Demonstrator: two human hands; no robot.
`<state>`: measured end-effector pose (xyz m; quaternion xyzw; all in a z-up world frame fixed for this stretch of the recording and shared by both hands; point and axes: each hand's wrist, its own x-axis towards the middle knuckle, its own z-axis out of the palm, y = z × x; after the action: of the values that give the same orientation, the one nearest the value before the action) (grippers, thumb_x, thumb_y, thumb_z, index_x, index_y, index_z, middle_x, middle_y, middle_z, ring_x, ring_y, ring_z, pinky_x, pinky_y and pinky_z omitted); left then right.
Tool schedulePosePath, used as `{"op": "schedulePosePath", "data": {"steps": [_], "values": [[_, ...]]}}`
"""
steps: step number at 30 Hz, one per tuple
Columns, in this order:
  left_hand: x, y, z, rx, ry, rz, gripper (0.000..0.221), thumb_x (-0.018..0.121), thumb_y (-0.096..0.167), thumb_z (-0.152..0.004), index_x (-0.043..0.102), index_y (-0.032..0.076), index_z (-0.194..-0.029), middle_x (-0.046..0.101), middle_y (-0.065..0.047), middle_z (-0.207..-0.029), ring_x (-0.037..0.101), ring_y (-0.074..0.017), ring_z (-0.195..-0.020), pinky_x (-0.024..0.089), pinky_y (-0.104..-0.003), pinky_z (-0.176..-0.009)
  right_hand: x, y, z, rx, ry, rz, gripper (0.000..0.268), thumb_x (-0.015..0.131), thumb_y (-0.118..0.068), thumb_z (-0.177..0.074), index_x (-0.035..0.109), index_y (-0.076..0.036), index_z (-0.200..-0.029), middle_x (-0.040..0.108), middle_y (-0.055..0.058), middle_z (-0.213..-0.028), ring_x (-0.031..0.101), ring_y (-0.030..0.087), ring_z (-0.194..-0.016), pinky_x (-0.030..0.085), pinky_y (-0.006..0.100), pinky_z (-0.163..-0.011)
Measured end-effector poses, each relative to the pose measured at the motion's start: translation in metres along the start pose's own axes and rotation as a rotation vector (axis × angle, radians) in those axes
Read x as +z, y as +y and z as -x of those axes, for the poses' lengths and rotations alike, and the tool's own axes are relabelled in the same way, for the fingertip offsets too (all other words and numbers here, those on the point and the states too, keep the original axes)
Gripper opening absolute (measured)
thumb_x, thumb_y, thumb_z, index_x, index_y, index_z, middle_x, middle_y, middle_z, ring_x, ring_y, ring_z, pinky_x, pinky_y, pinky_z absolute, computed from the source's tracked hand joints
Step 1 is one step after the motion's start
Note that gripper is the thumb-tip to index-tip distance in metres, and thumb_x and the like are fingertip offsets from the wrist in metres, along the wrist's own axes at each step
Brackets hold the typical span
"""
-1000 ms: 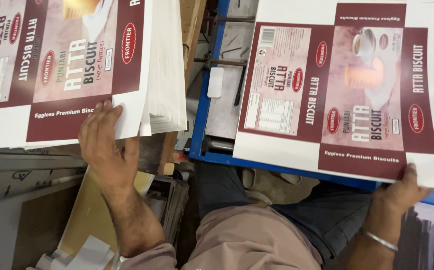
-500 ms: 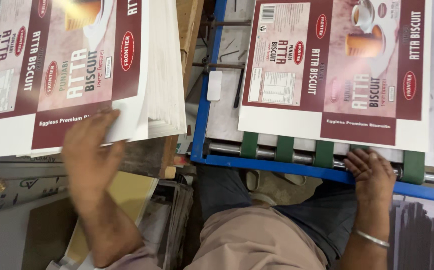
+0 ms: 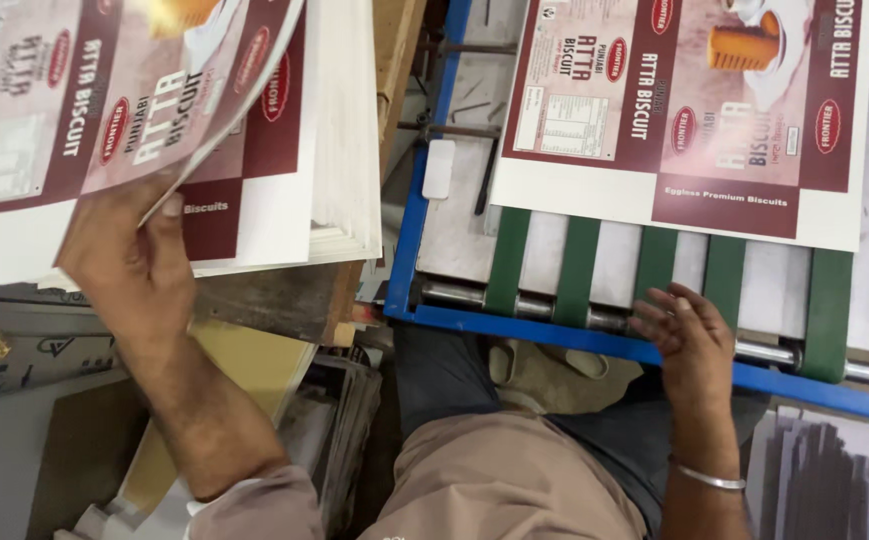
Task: The person sits on the floor and repeatedly picks up printed biscuit box sheets from a stack on the left. They feed each sheet into a blue conveyor machine on the right, which transports the sheets through rollers. The person continues this repetitive feeding process throughout the clip.
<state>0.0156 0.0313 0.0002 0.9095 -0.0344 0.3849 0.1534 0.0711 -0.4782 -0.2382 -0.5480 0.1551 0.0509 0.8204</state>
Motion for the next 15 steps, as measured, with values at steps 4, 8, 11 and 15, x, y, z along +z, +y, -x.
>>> {"op": "schedulePosePath", "data": {"steps": [4, 8, 11, 15], "values": [[0.028, 0.053, 0.011, 0.323, 0.083, -0.241, 0.033, 0.061, 0.003, -0.104, 0.063, 0.0, -0.137, 0.07, -0.016, -0.127, 0.068, -0.0323, -0.115, 0.052, -0.048, -0.102, 0.066, -0.023, 0.017, -0.063, -0.326, -0.06, 0.046, 0.058, -0.02, -0.105, 0.052, 0.006, -0.142, 0.064, 0.024, -0.133, 0.068, 0.035, -0.115, 0.061, 0.046, -0.094], [0.079, 0.154, 0.031, 0.314, -0.431, -0.189, 0.058, 0.069, 0.021, -0.086, 0.059, -0.007, -0.136, 0.061, -0.023, -0.135, 0.057, -0.037, -0.13, 0.039, -0.055, -0.118, 0.128, -0.028, 0.041, -0.061, -0.8, -0.232, 0.055, 0.072, -0.025, -0.101, 0.049, -0.006, -0.148, 0.065, 0.015, -0.134, 0.066, 0.029, -0.124, 0.064, 0.045, -0.099], [0.088, 0.193, 0.031, 0.486, -0.509, -0.119, 0.055, 0.065, 0.031, -0.094, 0.059, -0.003, -0.136, 0.06, -0.02, -0.14, 0.055, -0.0335, -0.134, 0.036, -0.059, -0.118, 0.145, -0.026, 0.041, 0.165, -0.394, -0.337, 0.041, 0.066, -0.017, -0.1, 0.055, -0.002, -0.137, 0.065, 0.01, -0.127, 0.065, 0.023, -0.117, 0.061, 0.039, -0.094], [0.049, 0.183, 0.033, 0.365, -0.553, -0.009, 0.056, 0.061, 0.042, -0.101, 0.059, -0.002, -0.135, 0.058, -0.02, -0.141, 0.053, -0.0346, -0.136, 0.035, -0.061, -0.119, 0.112, -0.025, 0.004, -0.047, -0.193, -0.415, 0.04, 0.064, -0.005, -0.103, 0.054, -0.005, -0.141, 0.061, 0.006, -0.128, 0.062, 0.017, -0.115, 0.059, 0.036, -0.103]]}}
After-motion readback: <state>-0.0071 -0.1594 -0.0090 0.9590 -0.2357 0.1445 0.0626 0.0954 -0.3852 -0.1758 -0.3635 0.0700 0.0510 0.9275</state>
